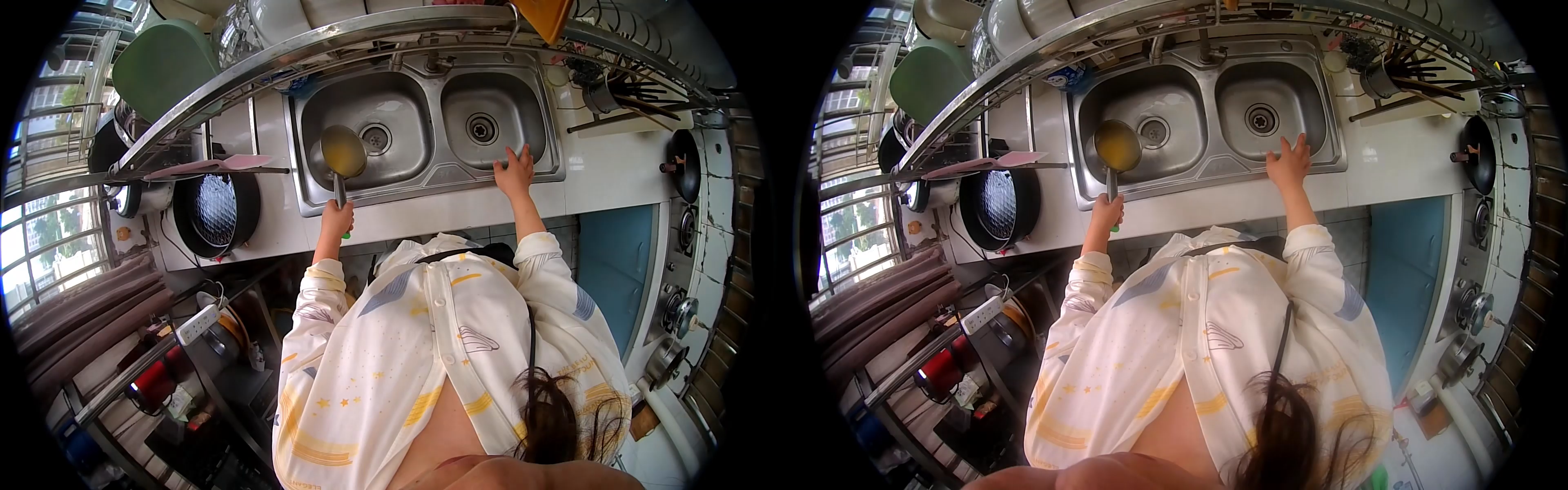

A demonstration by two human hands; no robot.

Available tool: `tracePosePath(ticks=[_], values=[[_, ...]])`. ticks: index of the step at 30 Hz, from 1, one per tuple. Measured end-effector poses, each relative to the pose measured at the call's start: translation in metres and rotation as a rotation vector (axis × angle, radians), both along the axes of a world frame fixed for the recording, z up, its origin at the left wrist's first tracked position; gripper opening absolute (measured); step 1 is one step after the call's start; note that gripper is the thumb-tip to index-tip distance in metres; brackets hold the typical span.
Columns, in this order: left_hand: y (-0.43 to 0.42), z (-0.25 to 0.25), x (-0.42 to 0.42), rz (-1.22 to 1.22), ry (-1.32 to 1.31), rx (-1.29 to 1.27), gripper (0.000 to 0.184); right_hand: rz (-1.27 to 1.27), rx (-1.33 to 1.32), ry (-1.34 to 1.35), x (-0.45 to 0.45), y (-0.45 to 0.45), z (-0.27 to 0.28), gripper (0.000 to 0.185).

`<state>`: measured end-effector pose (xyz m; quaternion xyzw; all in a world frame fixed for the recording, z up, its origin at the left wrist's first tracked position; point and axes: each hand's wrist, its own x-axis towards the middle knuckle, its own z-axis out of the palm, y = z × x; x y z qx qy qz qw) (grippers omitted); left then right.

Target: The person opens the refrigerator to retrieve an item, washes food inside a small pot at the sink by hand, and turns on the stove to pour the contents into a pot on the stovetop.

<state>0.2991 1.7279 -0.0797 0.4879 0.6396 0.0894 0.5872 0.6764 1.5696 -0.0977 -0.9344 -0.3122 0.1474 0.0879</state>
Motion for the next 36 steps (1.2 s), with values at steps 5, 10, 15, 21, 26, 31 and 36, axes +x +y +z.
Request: tracePosePath(ticks=[5,10,15,21,26,31,36], values=[[0.001,0.001,0.0,-0.028,0.033,0.024,0.022,0.001,-0.015,0.009,-0.001,0.001,0.002,0.051],[0.003,0.002,-0.002,-0.067,0.06,0.047,0.025,0.007,-0.007,0.007,-0.001,0.001,0.001,0.052],[0.005,0.008,-0.001,-0.114,0.119,0.079,0.027,0.008,0.004,-0.001,-0.001,0.0,-0.001,0.052],[0.007,0.0,-0.007,-0.198,0.202,0.168,0.03,0.002,0.013,0.003,-0.002,-0.001,0.0,0.052],[0.008,0.004,-0.007,-0.254,0.256,0.224,0.031,0.002,0.016,0.002,-0.002,-0.001,0.002,0.052],[0.009,0.013,-0.006,-0.303,0.284,0.261,0.031,0.024,0.024,-0.029,-0.002,-0.003,-0.003,0.051],[0.01,0.001,-0.012,-0.36,0.338,0.316,0.033,0.026,0.032,-0.041,-0.003,-0.001,0.0,0.05]])
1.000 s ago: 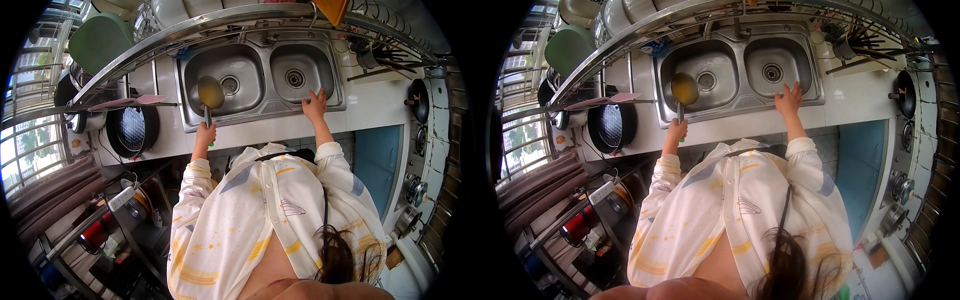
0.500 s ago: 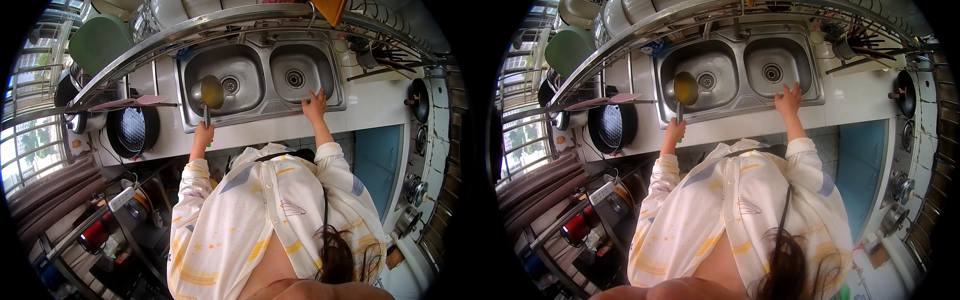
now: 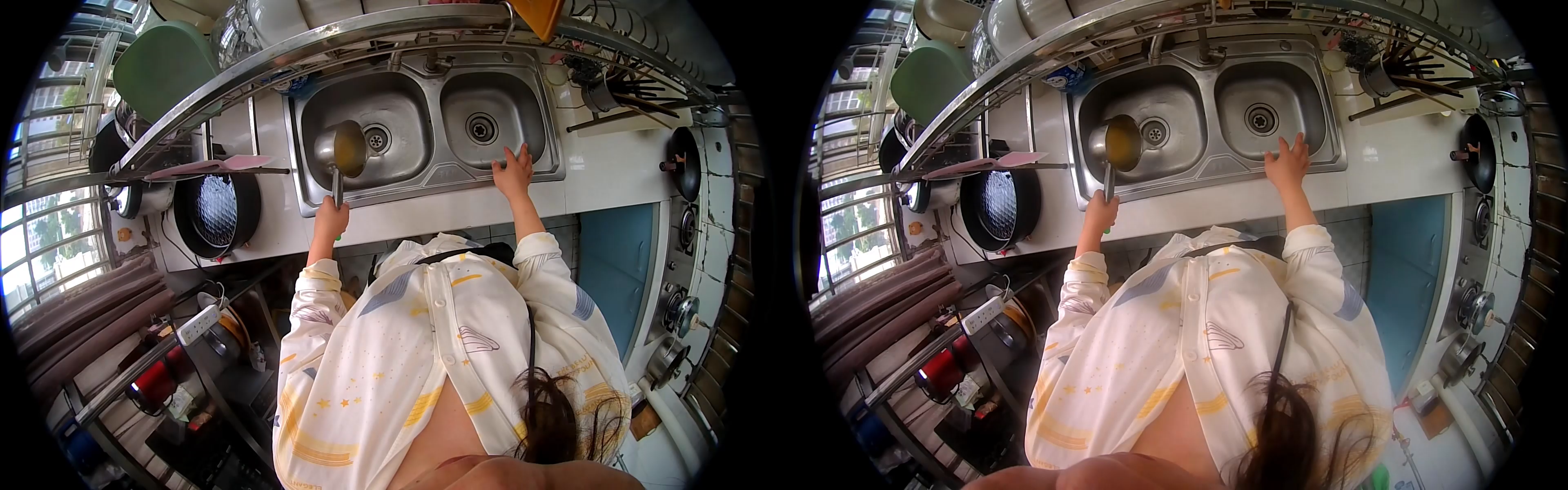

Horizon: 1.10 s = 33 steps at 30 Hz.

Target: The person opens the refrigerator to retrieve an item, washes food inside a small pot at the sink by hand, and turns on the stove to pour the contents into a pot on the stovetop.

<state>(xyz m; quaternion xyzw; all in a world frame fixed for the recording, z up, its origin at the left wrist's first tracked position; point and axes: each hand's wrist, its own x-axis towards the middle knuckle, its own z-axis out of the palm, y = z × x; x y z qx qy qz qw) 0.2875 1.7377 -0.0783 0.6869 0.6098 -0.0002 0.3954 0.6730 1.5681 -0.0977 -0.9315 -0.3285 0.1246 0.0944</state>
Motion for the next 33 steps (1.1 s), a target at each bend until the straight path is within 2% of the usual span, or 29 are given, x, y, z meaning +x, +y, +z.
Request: tracePosePath(ticks=[12,14,15,17,18,20,21,23,24,27,28,29,30,32,33], values=[[-0.002,0.018,0.005,-0.07,0.031,0.096,0.03,0.07,0.102,-0.041,0.0,0.019,0.022,0.05],[-0.003,0.022,0.005,-0.123,0.046,0.198,0.029,0.193,0.277,-0.017,0.004,0.029,0.028,0.05],[-0.003,0.021,0.004,-0.124,0.046,0.198,0.029,0.193,0.277,-0.017,0.007,0.034,0.032,0.05],[-0.002,0.02,0.002,-0.127,0.042,0.202,0.029,0.303,0.487,0.183,0.006,0.05,0.055,0.049],[-0.002,0.02,0.001,-0.129,0.043,0.201,0.029,0.301,0.487,0.183,0.003,0.054,0.074,0.049],[-0.001,0.02,0.0,-0.131,0.058,0.196,0.029,0.102,0.615,1.079,-0.01,0.068,0.134,0.049],[-0.001,0.02,0.0,-0.132,0.057,0.197,0.029,0.1,0.615,1.078,-0.011,0.071,0.144,0.049],[0.0,0.021,-0.001,-0.153,0.062,0.225,0.029,0.11,0.712,1.507,-0.01,0.077,0.153,0.038],[0.0,0.022,-0.002,-0.158,0.06,0.224,0.029,0.102,0.652,1.406,-0.008,0.078,0.137,0.035],[0.004,0.022,-0.002,-0.151,0.071,0.205,0.029,0.277,0.059,0.369,0.005,0.067,0.051,0.029],[0.004,0.027,-0.002,-0.161,0.083,0.195,0.029,0.399,-0.092,0.158,0.002,0.06,0.049,0.029],[0.006,0.028,-0.001,-0.167,0.091,0.187,0.029,0.539,-0.253,-0.147,-0.01,0.052,0.076,0.026],[0.008,0.027,-0.001,-0.168,0.09,0.184,0.029,0.538,-0.256,-0.147,-0.013,0.048,0.076,0.026],[0.011,0.023,-0.006,-0.202,0.083,0.198,0.029,0.268,-0.085,-0.042,-0.023,0.03,0.067,0.024],[0.015,0.02,-0.007,-0.218,0.081,0.198,0.029,0.252,-0.086,-0.042,-0.026,0.019,0.059,0.024]])
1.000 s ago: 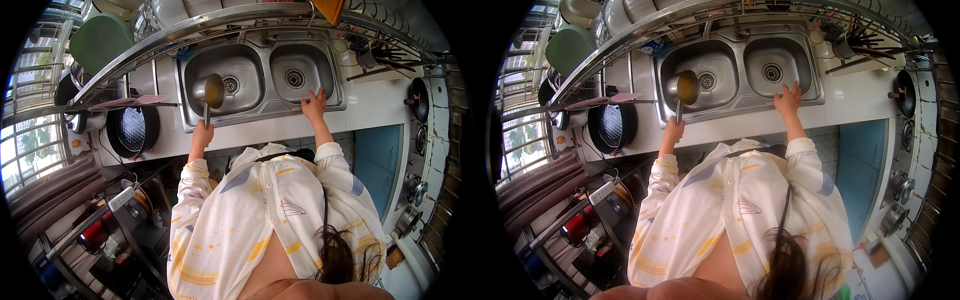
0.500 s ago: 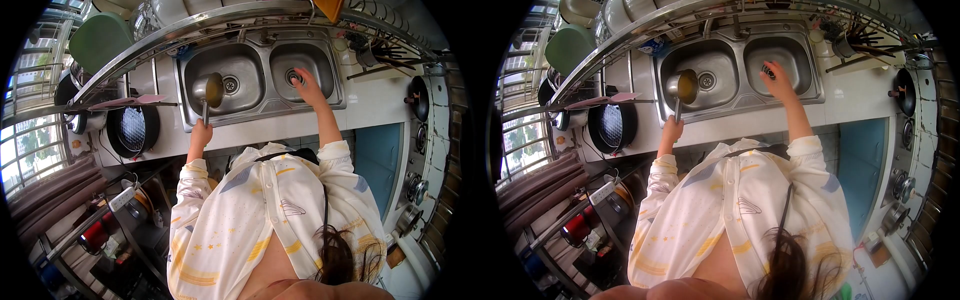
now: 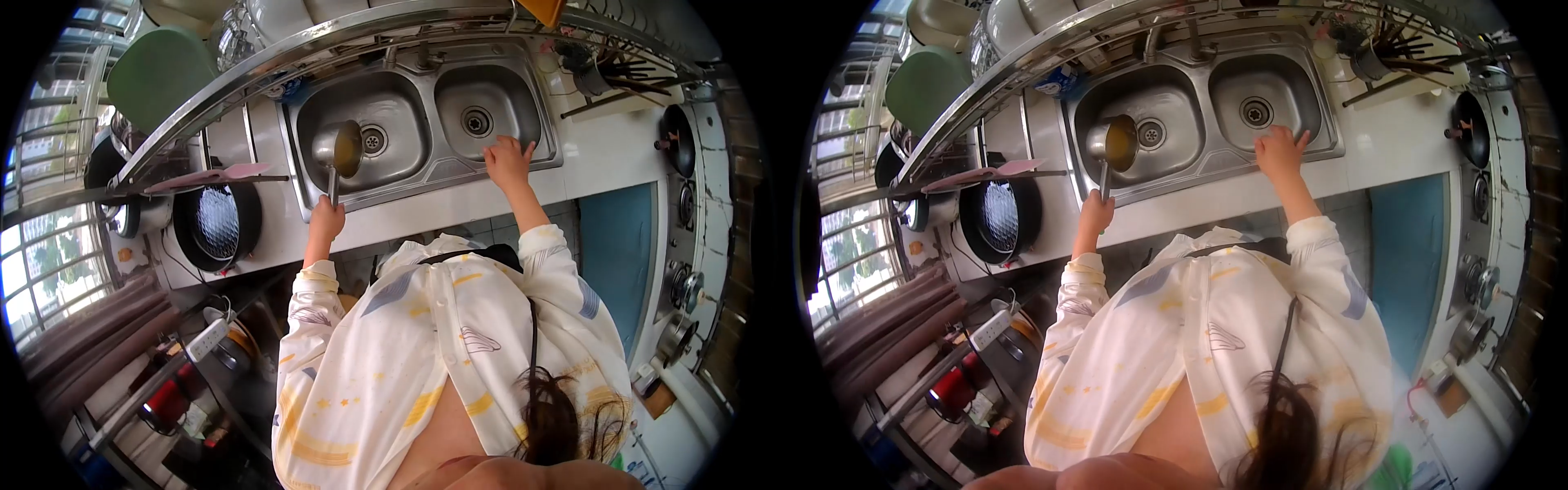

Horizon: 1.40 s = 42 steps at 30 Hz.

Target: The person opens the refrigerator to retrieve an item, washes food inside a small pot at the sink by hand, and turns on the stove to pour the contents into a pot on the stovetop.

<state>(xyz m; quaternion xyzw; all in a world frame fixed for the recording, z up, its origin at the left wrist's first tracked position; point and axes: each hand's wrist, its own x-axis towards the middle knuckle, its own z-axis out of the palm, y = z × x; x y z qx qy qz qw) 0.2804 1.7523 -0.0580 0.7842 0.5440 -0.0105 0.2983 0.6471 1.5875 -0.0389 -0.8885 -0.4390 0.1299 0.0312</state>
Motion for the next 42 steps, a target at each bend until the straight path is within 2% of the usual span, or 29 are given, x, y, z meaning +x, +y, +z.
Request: tracePosePath(ticks=[2,10,13,15,21,23,25,27,29,30,31,32,33,34,35,37,38,40,42], values=[[0.007,-0.006,-0.001,0.001,-0.011,-0.016,0.03,-0.025,0.057,-0.123,-0.005,-0.026,-0.012,0.023],[0.039,-0.029,-0.002,-0.113,-0.043,0.026,0.032,-0.257,-0.085,-0.118,-0.049,-0.153,-0.019,0.025],[0.048,-0.039,-0.001,-0.008,-0.043,-0.108,0.034,-0.345,-0.156,-0.09,-0.061,-0.194,-0.019,0.027],[0.051,-0.052,-0.004,-0.01,-0.062,-0.111,0.034,-0.385,-0.153,-0.082,-0.067,-0.214,-0.016,0.027],[0.008,-0.016,0.015,0.092,-0.141,-0.187,0.03,-0.489,-0.089,-0.033,-0.059,-0.288,-0.014,0.031],[-0.025,-0.004,0.029,0.263,-0.335,-0.387,0.025,-0.547,-0.044,-0.046,-0.052,-0.323,-0.014,0.033],[-0.069,0.009,0.052,0.306,-0.475,-0.48,0.023,-0.629,-0.062,-0.003,-0.052,-0.375,-0.012,0.036],[-0.12,0.02,0.077,0.351,-0.643,-0.687,0.016,-0.773,0.008,0.093,-0.054,-0.424,-0.01,0.038],[-0.18,0.051,0.116,0.345,-0.673,-0.776,0.01,-0.857,0.216,0.266,-0.056,-0.488,-0.044,0.041],[-0.207,0.051,0.137,0.264,-0.646,-0.81,0.01,-0.904,0.354,0.403,-0.055,-0.517,-0.043,0.04],[-0.227,0.051,0.154,0.245,-0.697,-0.924,0.01,-0.937,0.501,0.532,-0.056,-0.535,-0.04,0.039],[-0.248,0.05,0.176,0.235,-0.745,-1.039,0.01,-1.007,0.522,0.505,-0.058,-0.553,-0.036,0.039],[-0.271,0.053,0.201,0.179,-0.712,-1.066,0.01,-1.097,0.657,0.659,-0.058,-0.57,-0.031,0.039],[-0.29,0.059,0.221,0.196,-0.72,-1.218,0.011,-1.166,0.796,0.81,-0.06,-0.588,-0.027,0.039],[-0.312,0.065,0.241,0.224,-0.73,-1.368,0.012,-1.202,0.814,0.787,-0.062,-0.611,-0.038,0.039],[-0.354,0.081,0.283,0.148,-0.653,-1.48,0.013,-1.4,0.742,0.825,-0.067,-0.65,-0.081,0.038],[-0.378,0.089,0.304,0.102,-0.598,-1.574,0.014,-1.421,0.758,0.814,-0.067,-0.662,-0.065,0.038],[-0.411,0.101,0.335,0.012,-0.52,-1.579,0.014,-1.2,-0.287,0.109,-0.073,-0.653,-0.004,0.036],[-0.443,0.109,0.366,-0.078,-0.456,-1.588,0.014,-1.216,-0.211,0.127,-0.07,-0.68,-0.034,0.037]])
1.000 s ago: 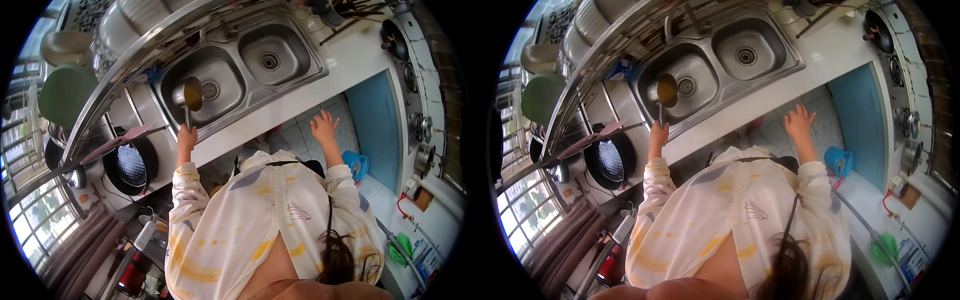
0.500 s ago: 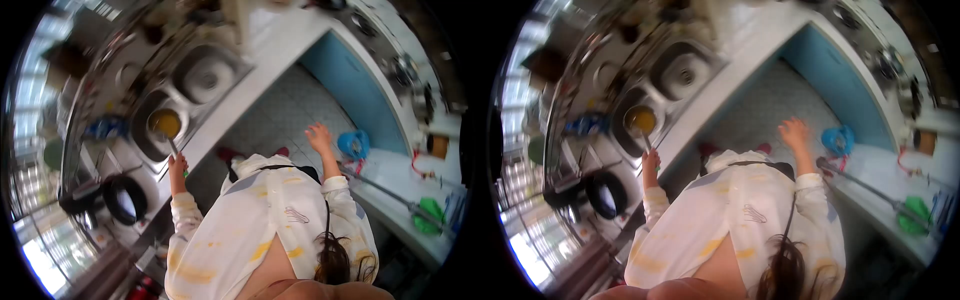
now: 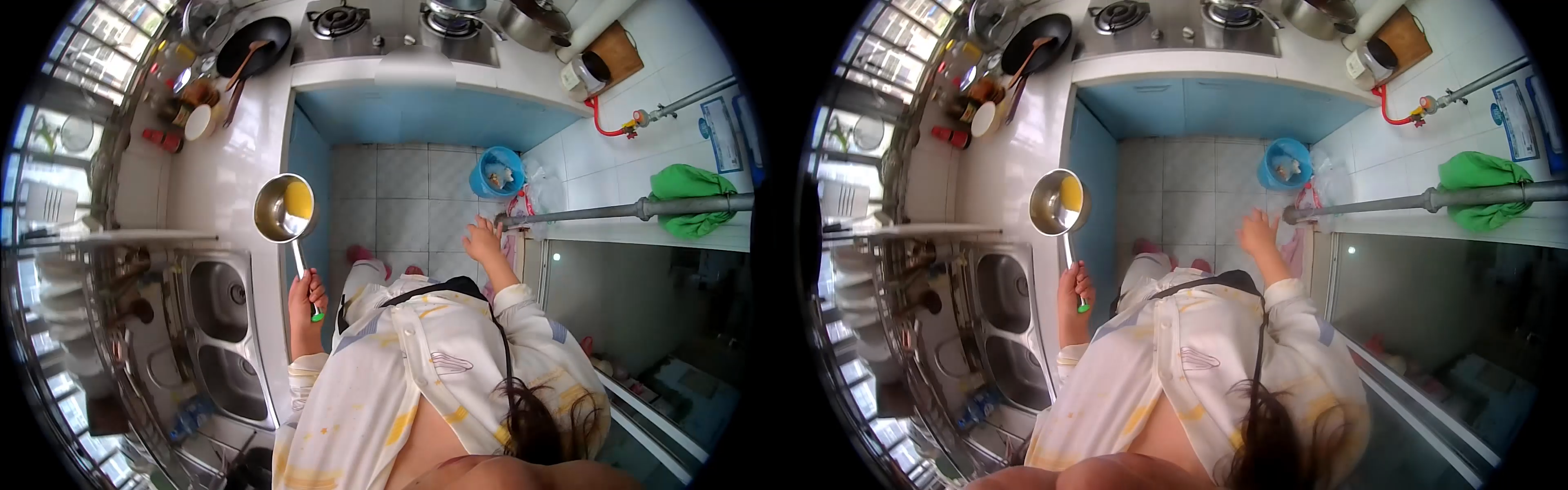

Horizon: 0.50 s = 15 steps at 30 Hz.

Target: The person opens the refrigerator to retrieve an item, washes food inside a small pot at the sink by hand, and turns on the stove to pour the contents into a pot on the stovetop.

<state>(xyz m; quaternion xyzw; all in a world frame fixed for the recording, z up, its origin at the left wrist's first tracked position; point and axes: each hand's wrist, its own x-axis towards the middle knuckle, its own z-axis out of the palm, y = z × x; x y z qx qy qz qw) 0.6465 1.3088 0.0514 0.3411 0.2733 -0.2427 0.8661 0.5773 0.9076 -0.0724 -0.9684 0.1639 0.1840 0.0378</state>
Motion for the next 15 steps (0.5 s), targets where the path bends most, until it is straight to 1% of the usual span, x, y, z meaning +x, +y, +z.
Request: tracePosePath(ticks=[2,4,6,8,11,12,14,15], values=[[-0.02,0.006,0.03,-0.131,-0.043,0.082,0.014,-0.203,0.112,0.013,0.011,-0.004,0.0,0.037],[-0.036,0.008,0.059,-0.179,-0.063,0.079,0.013,-0.226,0.071,0.003,0.027,-0.014,-0.001,0.038],[-0.048,0.006,0.092,-0.296,-0.113,0.15,0.012,-0.245,0.017,-0.005,0.047,-0.024,-0.002,0.039],[-0.061,0.008,0.129,-0.341,-0.133,0.128,0.011,-0.373,0.106,-0.008,0.065,-0.033,0.006,0.039],[-0.082,0.017,0.184,-0.467,-0.165,0.183,0.011,-0.41,0.013,-0.064,0.097,-0.051,0.03,0.038],[-0.089,0.018,0.204,-0.472,-0.167,0.169,0.011,-0.416,-0.001,-0.065,0.114,-0.061,0.035,0.038],[-0.098,0.019,0.235,-0.546,-0.177,0.187,0.012,-0.441,-0.058,-0.308,0.132,-0.074,0.041,0.035],[-0.105,0.022,0.248,-0.568,-0.204,0.164,0.013,-0.45,-0.057,-0.289,0.141,-0.082,0.044,0.035]])
